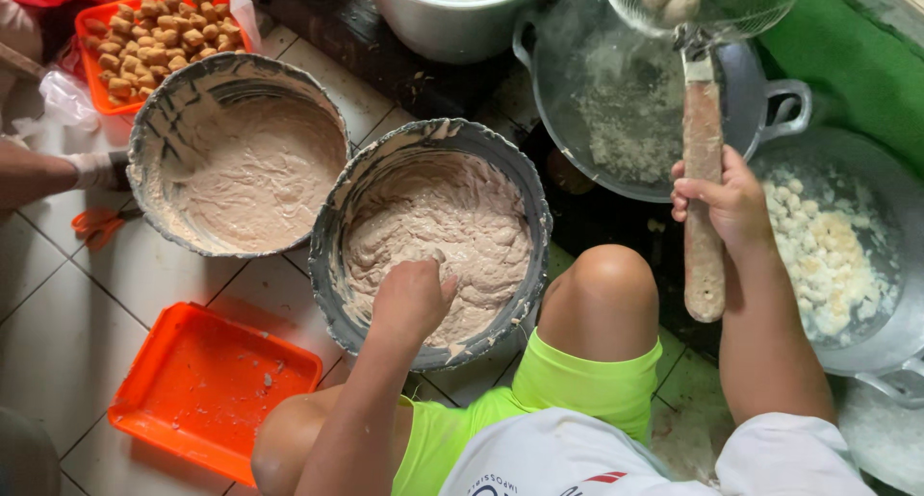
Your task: The person scoops dough from a large bowl using a spoon and drops small portions into a pot of hot oil to fry. The person occasionally uses a slotted spoon to stir the frying dough balls. The person sits on the floor while working.
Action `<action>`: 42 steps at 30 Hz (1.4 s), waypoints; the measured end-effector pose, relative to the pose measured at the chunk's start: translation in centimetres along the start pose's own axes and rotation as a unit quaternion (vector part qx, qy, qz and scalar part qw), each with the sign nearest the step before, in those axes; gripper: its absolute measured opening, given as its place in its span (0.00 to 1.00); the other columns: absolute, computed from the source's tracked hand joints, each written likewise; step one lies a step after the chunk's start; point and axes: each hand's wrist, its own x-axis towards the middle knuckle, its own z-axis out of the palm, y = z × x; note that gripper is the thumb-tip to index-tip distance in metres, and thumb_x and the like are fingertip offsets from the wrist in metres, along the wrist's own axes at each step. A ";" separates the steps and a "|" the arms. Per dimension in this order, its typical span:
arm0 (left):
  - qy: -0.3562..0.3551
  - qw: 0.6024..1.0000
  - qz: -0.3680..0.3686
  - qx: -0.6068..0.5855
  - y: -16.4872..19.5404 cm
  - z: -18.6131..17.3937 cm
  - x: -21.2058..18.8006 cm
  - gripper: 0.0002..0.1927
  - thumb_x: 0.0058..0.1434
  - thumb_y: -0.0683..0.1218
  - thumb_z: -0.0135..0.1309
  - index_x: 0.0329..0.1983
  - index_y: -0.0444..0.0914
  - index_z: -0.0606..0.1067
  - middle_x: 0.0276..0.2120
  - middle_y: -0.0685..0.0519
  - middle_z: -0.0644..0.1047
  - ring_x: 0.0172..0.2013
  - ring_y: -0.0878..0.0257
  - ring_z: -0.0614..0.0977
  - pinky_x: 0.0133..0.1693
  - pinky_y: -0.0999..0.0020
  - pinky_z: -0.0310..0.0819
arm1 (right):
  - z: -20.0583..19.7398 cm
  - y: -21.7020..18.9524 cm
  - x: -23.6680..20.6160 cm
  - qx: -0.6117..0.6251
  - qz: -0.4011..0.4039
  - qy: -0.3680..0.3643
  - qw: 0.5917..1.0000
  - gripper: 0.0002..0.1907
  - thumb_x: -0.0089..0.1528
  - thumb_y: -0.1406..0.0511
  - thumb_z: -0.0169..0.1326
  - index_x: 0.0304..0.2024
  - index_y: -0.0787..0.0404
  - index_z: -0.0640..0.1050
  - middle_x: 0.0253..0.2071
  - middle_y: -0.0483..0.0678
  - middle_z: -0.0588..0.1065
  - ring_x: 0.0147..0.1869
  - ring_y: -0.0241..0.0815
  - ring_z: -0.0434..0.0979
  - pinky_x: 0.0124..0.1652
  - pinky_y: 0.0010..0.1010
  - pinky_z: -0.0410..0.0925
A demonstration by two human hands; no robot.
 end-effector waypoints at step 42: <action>-0.017 0.998 -0.026 0.045 -2.3 0.6 -0.4 0.23 0.60 0.56 0.58 0.31 0.29 0.78 0.30 0.34 0.79 0.37 0.37 0.81 0.43 0.45 0.74 | -8.0 11.4 -8.9 -0.569 -0.004 0.368 0.735 0.41 0.65 0.72 0.56 0.79 0.53 0.59 0.62 0.60 0.69 0.59 0.65 0.74 0.51 0.55 0.68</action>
